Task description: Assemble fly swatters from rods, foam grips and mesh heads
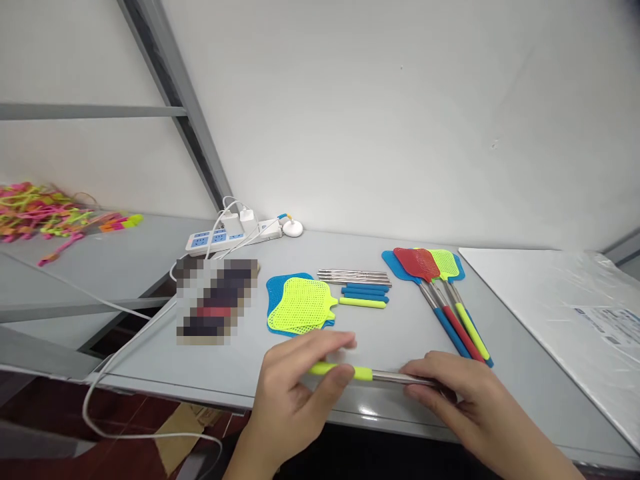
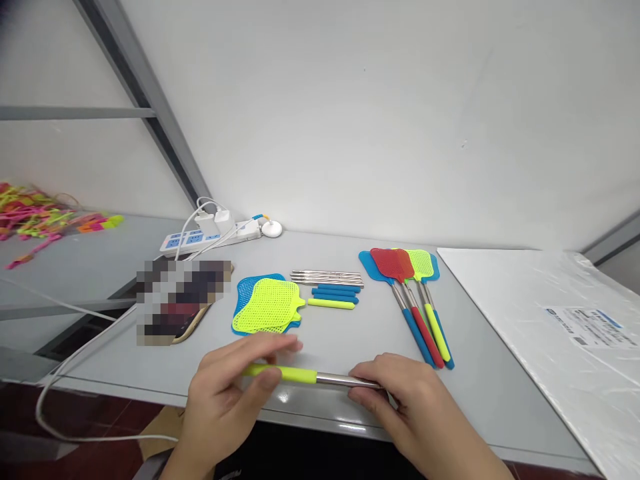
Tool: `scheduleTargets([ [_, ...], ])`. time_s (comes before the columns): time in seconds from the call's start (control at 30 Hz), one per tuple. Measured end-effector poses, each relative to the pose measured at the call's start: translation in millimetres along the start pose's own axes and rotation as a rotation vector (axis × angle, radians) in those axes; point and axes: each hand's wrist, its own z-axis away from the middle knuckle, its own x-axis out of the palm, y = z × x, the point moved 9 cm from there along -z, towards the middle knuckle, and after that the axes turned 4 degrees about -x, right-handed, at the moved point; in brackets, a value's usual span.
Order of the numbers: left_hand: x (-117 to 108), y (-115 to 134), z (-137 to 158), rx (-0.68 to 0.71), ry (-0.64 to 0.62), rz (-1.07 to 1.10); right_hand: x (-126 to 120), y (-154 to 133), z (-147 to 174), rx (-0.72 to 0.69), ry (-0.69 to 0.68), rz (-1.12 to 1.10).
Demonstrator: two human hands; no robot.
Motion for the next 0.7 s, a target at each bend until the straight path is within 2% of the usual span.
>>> scheduleTargets([
  [0.1,-4,-7,-7,-0.136,0.114,0.183,12,-15,-4,-0.095,-0.069,0.148],
  [0.2,3,-12,-11,-0.231,0.103,0.391,15,-23,-10,-0.173,-0.052,0.245],
  [0.27,6,-12,-11,-0.253,0.102,0.444,17,-27,-15,-0.212,-0.059,0.285],
  [0.6,0,-28,-4,-0.321,0.205,0.475,34,-44,-43,-0.349,-0.086,0.380],
  [0.7,-14,-38,3,-0.391,0.224,0.306,38,-51,-57,-0.371,-0.132,0.396],
])
